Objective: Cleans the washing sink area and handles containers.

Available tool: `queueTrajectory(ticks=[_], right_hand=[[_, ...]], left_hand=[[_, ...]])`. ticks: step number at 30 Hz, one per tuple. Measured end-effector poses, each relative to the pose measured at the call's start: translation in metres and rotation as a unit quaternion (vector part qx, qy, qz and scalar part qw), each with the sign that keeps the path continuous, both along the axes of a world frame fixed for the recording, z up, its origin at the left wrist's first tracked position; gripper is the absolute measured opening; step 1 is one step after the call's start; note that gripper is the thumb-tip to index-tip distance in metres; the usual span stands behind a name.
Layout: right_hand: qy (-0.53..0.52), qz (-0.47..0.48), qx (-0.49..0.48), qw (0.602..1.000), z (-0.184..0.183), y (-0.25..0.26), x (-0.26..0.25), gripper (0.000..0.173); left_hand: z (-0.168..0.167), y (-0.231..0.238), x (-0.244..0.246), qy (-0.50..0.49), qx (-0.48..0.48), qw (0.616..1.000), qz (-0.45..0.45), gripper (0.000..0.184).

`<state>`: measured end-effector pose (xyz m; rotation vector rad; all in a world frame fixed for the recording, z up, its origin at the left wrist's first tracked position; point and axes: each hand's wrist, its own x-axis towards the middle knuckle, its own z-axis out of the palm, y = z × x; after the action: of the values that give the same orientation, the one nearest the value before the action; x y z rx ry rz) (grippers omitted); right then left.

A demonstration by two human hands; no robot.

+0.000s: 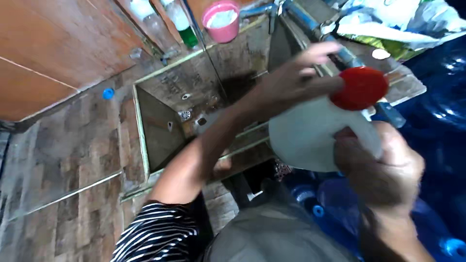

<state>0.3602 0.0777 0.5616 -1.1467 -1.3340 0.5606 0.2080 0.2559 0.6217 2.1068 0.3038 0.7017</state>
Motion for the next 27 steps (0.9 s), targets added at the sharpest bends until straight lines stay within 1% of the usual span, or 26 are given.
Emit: queueTrajectory(ticks=[1,2,3,4,5,6,7,9,11,12,13,14,16,17,19,21,23,24,27], right_hand=[[-0.002,0.009,0.009,1.000,-0.001,-0.017,-0.004,0.007],[-0.003,0.015,0.020,1.000,-0.005,-0.035,-0.009,0.009],[-0.007,0.015,0.028,0.999,-0.013,-0.054,-0.013,0.011],[-0.023,0.017,0.027,0.999,-0.020,-0.074,-0.018,0.012],[-0.045,0.031,0.021,0.998,-0.025,-0.093,-0.025,0.014],[-0.060,0.055,0.014,0.997,-0.030,-0.110,-0.035,0.016],[-0.070,0.090,0.005,0.993,-0.035,-0.123,-0.048,0.016],[-0.091,0.153,-0.017,0.984,-0.050,-0.131,-0.080,0.012],[-0.092,0.212,-0.042,0.972,-0.084,-0.127,-0.114,0.016],[-0.088,0.241,-0.075,0.964,-0.108,-0.126,-0.131,0.020],[-0.085,0.278,-0.128,0.948,-0.134,-0.126,-0.147,0.024],[-0.091,0.313,-0.198,0.925,-0.160,-0.128,-0.164,0.029],[-0.102,0.387,-0.346,0.849,-0.204,-0.133,-0.197,0.035],[-0.098,0.406,-0.389,0.821,-0.231,-0.136,-0.213,0.037],[-0.105,0.428,-0.437,0.784,-0.290,-0.151,-0.239,0.042],[-0.130,0.456,-0.495,0.728,-0.349,-0.159,-0.257,0.049],[-0.149,0.472,-0.544,0.678,-0.409,-0.157,-0.270,0.049],[-0.150,0.471,-0.565,0.661,-0.438,-0.154,-0.277,0.048],[-0.147,0.435,-0.621,0.635,-0.516,-0.131,-0.296,0.046]], left_hand=[[-0.011,0.002,-0.029,0.063,0.019,0.997,0.052,0.042],[-0.020,0.001,-0.061,0.153,0.039,0.981,0.113,0.037],[-0.028,-0.003,-0.095,0.271,0.044,0.949,0.158,0.033],[-0.036,-0.008,-0.127,0.390,0.032,0.902,0.184,0.033],[-0.045,-0.015,-0.156,0.493,0.009,0.846,0.201,0.037],[-0.055,-0.025,-0.182,0.560,-0.023,0.798,0.223,0.037],[-0.067,-0.037,-0.208,0.593,-0.044,0.768,0.239,0.036],[-0.090,-0.065,-0.258,0.613,-0.067,0.736,0.278,0.041],[-0.117,-0.096,-0.301,0.597,-0.091,0.730,0.318,0.042],[-0.128,-0.111,-0.318,0.587,-0.083,0.734,0.331,0.043],[-0.137,-0.124,-0.330,0.571,-0.066,0.743,0.343,0.046],[-0.145,-0.132,-0.341,0.550,-0.044,0.754,0.356,0.050],[-0.154,-0.143,-0.348,0.520,-0.029,0.765,0.380,0.057],[-0.158,-0.144,-0.349,0.507,-0.018,0.768,0.392,0.063],[-0.170,-0.149,-0.351,0.480,0.010,0.774,0.413,0.075],[-0.185,-0.151,-0.355,0.466,0.052,0.773,0.428,0.093],[-0.191,-0.152,-0.356,0.467,0.084,0.765,0.436,0.107],[-0.193,-0.152,-0.358,0.468,0.094,0.762,0.437,0.108],[-0.190,-0.157,-0.364,0.455,0.098,0.769,0.439,0.100]])
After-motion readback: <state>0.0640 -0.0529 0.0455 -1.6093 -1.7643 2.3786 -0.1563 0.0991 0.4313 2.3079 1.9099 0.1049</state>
